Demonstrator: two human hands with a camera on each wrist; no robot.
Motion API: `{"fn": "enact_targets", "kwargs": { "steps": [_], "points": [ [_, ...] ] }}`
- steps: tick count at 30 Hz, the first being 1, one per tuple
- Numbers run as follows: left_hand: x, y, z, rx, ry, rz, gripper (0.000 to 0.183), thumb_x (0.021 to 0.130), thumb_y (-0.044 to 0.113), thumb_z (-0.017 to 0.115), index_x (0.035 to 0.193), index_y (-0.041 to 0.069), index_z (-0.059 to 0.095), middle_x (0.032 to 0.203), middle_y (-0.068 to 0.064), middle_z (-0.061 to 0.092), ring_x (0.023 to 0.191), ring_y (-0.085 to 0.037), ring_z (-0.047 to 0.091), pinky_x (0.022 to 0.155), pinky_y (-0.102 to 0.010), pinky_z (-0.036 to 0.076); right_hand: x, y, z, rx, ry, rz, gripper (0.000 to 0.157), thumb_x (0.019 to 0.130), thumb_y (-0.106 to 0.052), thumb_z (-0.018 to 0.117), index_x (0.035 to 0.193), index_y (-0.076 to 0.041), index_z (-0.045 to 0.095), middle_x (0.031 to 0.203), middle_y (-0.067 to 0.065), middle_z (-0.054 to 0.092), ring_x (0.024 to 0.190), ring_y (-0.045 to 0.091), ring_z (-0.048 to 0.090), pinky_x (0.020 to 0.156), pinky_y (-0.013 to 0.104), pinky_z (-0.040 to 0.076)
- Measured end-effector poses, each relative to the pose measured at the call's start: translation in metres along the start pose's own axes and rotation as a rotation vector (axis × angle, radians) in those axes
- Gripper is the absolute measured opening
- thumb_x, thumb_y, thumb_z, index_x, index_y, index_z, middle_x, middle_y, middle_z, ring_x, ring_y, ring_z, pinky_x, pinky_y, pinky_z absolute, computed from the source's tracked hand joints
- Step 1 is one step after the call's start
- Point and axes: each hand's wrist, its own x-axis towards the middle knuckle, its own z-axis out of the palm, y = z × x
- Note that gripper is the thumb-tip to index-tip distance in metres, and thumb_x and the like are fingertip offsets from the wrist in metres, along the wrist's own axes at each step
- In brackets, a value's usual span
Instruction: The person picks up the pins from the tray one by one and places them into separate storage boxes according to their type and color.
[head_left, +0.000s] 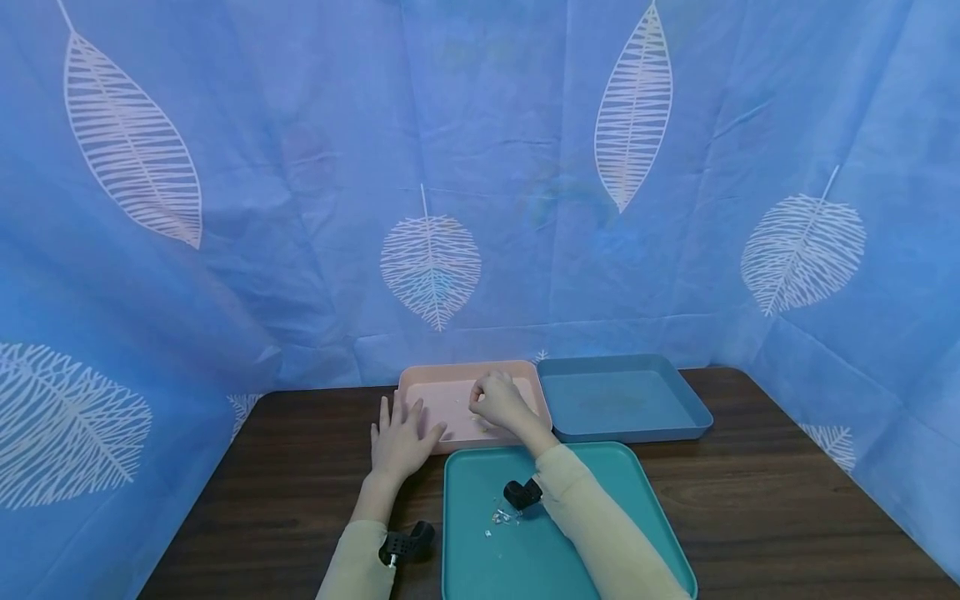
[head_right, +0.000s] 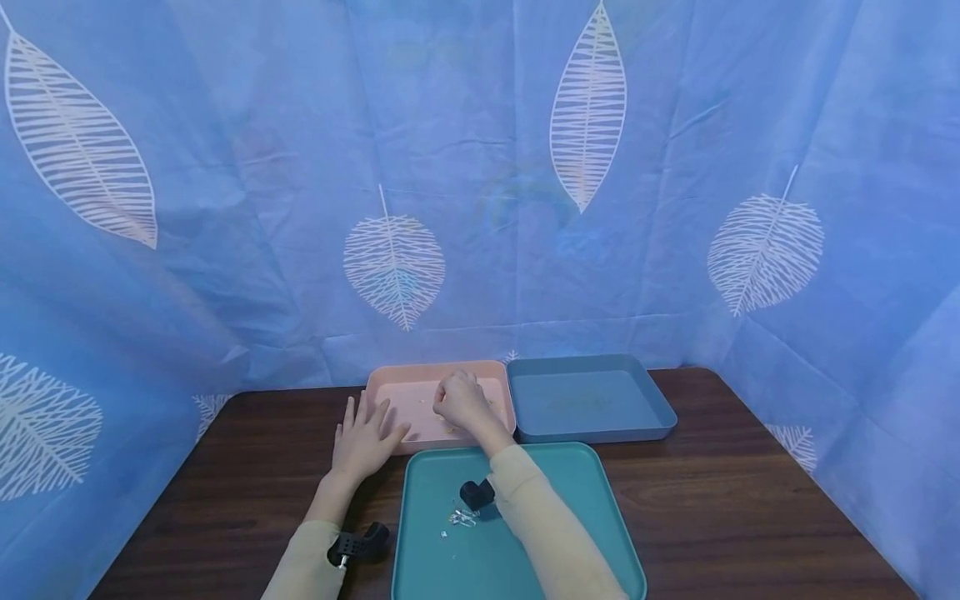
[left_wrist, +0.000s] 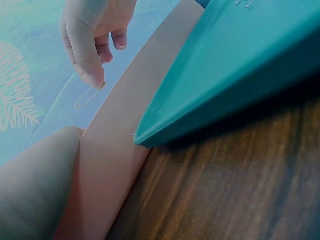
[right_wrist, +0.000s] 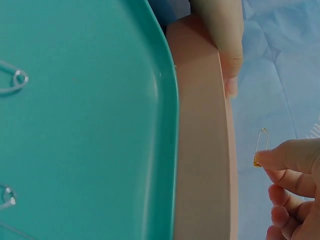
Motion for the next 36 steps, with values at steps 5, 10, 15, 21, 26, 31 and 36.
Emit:
{"fn": "enact_targets", "kwargs": {
  "steps": [5,10,15,21,26,31,36],
  "points": [
    [0.0,0.001,0.001,-0.003,-0.004,-0.008,0.076,0.091,0.064,0.05,0.151,0.018,0.039,0.164,-0.019,0.011,0.151,-0.042,0.001,0.113,-0.071,0.016,0.001,0.0,0.001,0.01,0.0,0.017,0.02,0.085,-0.007,0.067,0.066,-0.014,0.066,0.108,0.012,0.061,0.112,0.033,0.051,0.094,0.05,0.044],
    [0.0,0.001,0.0,-0.013,-0.006,-0.007,0.076,0.091,0.063,0.051,0.15,0.017,0.04,0.164,-0.019,0.01,0.151,-0.042,0.001,0.112,-0.072,0.015,0.001,-0.001,0.002,0.013,0.003,0.019,0.02,0.085,-0.008,0.068,0.066,-0.014,0.066,0.108,0.011,0.061,0.109,0.032,0.05,0.09,0.049,0.046],
    [-0.001,0.002,-0.001,-0.015,-0.001,-0.007,0.075,0.091,0.063,0.051,0.15,0.017,0.041,0.164,-0.019,0.011,0.151,-0.043,0.002,0.113,-0.072,0.016,0.0,-0.001,0.002,0.004,0.013,0.004,0.02,0.084,-0.008,0.068,0.066,-0.014,0.066,0.105,0.01,0.062,0.108,0.032,0.051,0.091,0.049,0.046],
    [-0.001,0.003,-0.001,-0.006,-0.01,-0.012,0.076,0.091,0.064,0.051,0.15,0.017,0.04,0.164,-0.018,0.009,0.151,-0.042,0.001,0.113,-0.071,0.016,-0.003,-0.002,0.0,-0.003,0.02,-0.009,0.02,0.085,-0.009,0.069,0.066,-0.014,0.066,0.104,0.009,0.062,0.109,0.031,0.051,0.093,0.05,0.045],
    [-0.001,0.003,-0.001,0.007,-0.011,-0.01,0.077,0.091,0.065,0.05,0.15,0.018,0.039,0.164,-0.018,0.009,0.151,-0.043,0.002,0.112,-0.071,0.016,-0.009,-0.004,-0.006,-0.003,0.035,-0.023,0.019,0.085,-0.009,0.07,0.067,-0.014,0.065,0.103,0.01,0.062,0.106,0.032,0.051,0.092,0.051,0.045],
    [-0.001,0.002,-0.001,0.005,-0.005,-0.013,0.076,0.091,0.065,0.05,0.15,0.018,0.039,0.164,-0.019,0.01,0.151,-0.043,0.002,0.112,-0.072,0.016,-0.014,-0.005,-0.01,0.004,0.048,-0.048,0.019,0.085,-0.01,0.07,0.068,-0.015,0.064,0.1,0.008,0.059,0.103,0.03,0.05,0.09,0.05,0.044],
    [-0.001,0.003,-0.001,-0.003,-0.01,-0.018,0.075,0.091,0.064,0.05,0.151,0.018,0.039,0.164,-0.018,0.01,0.151,-0.042,0.001,0.113,-0.071,0.015,-0.022,-0.007,-0.015,0.02,0.057,-0.067,0.02,0.085,-0.009,0.07,0.068,-0.015,0.063,0.097,0.007,0.057,0.104,0.03,0.051,0.092,0.051,0.043]
  ]
}}
